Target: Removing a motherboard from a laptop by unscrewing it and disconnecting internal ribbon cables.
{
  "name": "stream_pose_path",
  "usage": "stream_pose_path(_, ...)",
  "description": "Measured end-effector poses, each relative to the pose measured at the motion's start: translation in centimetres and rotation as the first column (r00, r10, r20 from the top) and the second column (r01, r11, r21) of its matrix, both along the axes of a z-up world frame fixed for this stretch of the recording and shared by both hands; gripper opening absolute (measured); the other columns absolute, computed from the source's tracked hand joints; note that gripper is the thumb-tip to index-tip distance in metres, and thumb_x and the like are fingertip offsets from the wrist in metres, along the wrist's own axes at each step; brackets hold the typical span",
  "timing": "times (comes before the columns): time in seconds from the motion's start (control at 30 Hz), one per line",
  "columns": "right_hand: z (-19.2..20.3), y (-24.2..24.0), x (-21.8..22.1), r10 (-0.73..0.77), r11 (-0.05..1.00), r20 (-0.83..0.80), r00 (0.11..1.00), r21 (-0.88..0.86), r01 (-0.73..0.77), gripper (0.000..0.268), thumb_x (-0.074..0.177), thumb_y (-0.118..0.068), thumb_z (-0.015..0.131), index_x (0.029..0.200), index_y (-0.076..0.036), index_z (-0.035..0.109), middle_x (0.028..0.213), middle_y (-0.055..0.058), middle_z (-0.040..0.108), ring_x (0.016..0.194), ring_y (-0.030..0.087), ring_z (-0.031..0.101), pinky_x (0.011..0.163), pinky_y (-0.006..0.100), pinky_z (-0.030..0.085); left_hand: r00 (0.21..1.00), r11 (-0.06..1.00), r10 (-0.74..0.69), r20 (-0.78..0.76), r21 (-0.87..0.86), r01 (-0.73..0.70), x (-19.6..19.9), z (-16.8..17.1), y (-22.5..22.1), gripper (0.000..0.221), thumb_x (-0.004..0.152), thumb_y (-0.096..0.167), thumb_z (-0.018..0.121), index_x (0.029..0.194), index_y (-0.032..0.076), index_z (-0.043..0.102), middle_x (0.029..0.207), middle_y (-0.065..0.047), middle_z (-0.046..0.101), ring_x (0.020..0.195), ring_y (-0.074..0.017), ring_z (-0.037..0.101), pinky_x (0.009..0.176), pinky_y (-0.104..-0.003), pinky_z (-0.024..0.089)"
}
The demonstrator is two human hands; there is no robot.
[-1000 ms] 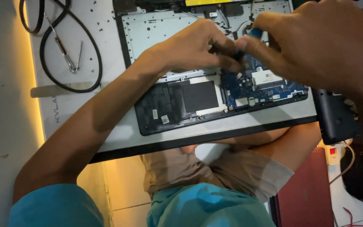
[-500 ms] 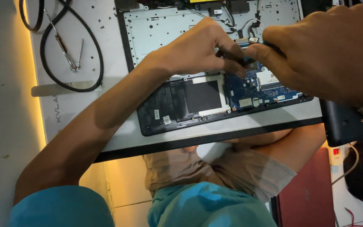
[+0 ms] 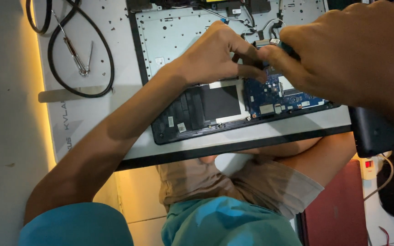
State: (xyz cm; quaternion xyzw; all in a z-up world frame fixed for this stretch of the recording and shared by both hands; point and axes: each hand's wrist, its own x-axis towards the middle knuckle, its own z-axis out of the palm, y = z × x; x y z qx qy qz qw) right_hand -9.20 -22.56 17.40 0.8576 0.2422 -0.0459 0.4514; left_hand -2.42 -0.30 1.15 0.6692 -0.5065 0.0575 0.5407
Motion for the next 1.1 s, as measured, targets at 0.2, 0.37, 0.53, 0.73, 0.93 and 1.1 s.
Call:
stream_pose_path(0.2, -0.5, 0.4, 2.1, -0.040, 0.999, -0.049, 0.998, 0.007, 0.041, 0.078, 0.142, -0.081, 0.032, 0.100, -0.039, 0.082, 0.077, -0.009, 0.085, 0.052, 0.012, 0.079, 0.055, 0.024, 0.058, 0.997, 0.998, -0.052, -0.058, -0.036, 0.050, 0.1, -0.8, 0.0, 0.023, 0.104, 0.031, 0.101, 0.105, 0.009, 0.095, 0.084, -0.003, 0.089, 0.059, -0.0104, 0.065, 0.059, -0.025, 0.049)
stream_pose_path(0.37, -0.1, 2.5, 3.0, -0.336, 0.933, -0.334, 0.881, 0.012, 0.361, 0.086, 0.133, -0.061, 0.033, 0.084, -0.023, 0.092, 0.073, -0.003, 0.091, 0.071, 0.021, 0.089, 0.098, 0.037, 0.068, 0.978, 0.979, -0.148, -0.149, -0.159, 0.124, 1.2, -1.2, 0.6, 0.039, 0.103, 0.006, 0.060, 0.129, -0.004, 0.087, 0.112, -0.016, 0.089, 0.082, -0.0194, 0.065, 0.073, -0.030, 0.049)
stream_pose_path(0.53, -0.3, 2.6, 2.7, -0.326, 0.939, -0.337, 0.883, -0.010, 0.343, 0.085, 0.139, -0.065, 0.026, 0.099, -0.026, 0.090, 0.084, 0.000, 0.095, 0.063, 0.018, 0.091, 0.075, 0.032, 0.075, 0.947, 0.952, -0.210, -0.242, -0.272, 0.141, 2.5, -2.4, 1.1, 0.033, 0.110, -0.011, 0.056, 0.131, -0.001, 0.080, 0.122, -0.016, 0.084, 0.112, -0.0226, 0.081, 0.108, -0.034, 0.069)
stream_pose_path(0.73, 0.4, 2.8, 2.4, -0.329, 0.931, -0.378, 0.866, 0.023, 0.364, 0.077, 0.135, -0.060, 0.034, 0.099, -0.021, 0.090, 0.092, 0.002, 0.094, 0.075, 0.022, 0.092, 0.080, 0.037, 0.075, 0.932, 0.955, -0.226, -0.283, -0.252, 0.155, 2.1, -2.1, 0.8, 0.030, 0.107, -0.015, 0.060, 0.124, -0.005, 0.083, 0.120, -0.015, 0.082, 0.107, -0.0227, 0.078, 0.105, -0.034, 0.068)
stream_pose_path(0.93, 0.1, 3.6, 2.3, -0.334, 0.926, -0.397, 0.855, 0.033, 0.377, 0.087, 0.138, -0.057, 0.037, 0.080, -0.016, 0.087, 0.078, 0.003, 0.089, 0.064, 0.021, 0.086, 0.080, 0.036, 0.073, 0.941, 0.968, -0.184, -0.285, -0.216, 0.124, 1.7, -2.0, 0.7, 0.032, 0.105, -0.017, 0.059, 0.122, -0.004, 0.083, 0.120, -0.016, 0.085, 0.108, -0.0233, 0.084, 0.105, -0.033, 0.071)
stream_pose_path(1.1, -0.1, 3.6, 2.5, -0.312, 0.940, -0.398, 0.863, -0.001, 0.340, 0.084, 0.139, -0.057, 0.033, 0.088, -0.020, 0.088, 0.078, 0.000, 0.089, 0.066, 0.019, 0.086, 0.077, 0.034, 0.071, 0.949, 0.969, -0.186, -0.254, -0.207, 0.135, 1.5, -1.7, 0.8, 0.027, 0.110, -0.015, 0.062, 0.122, -0.002, 0.083, 0.117, -0.015, 0.086, 0.104, -0.0209, 0.083, 0.102, -0.032, 0.071)
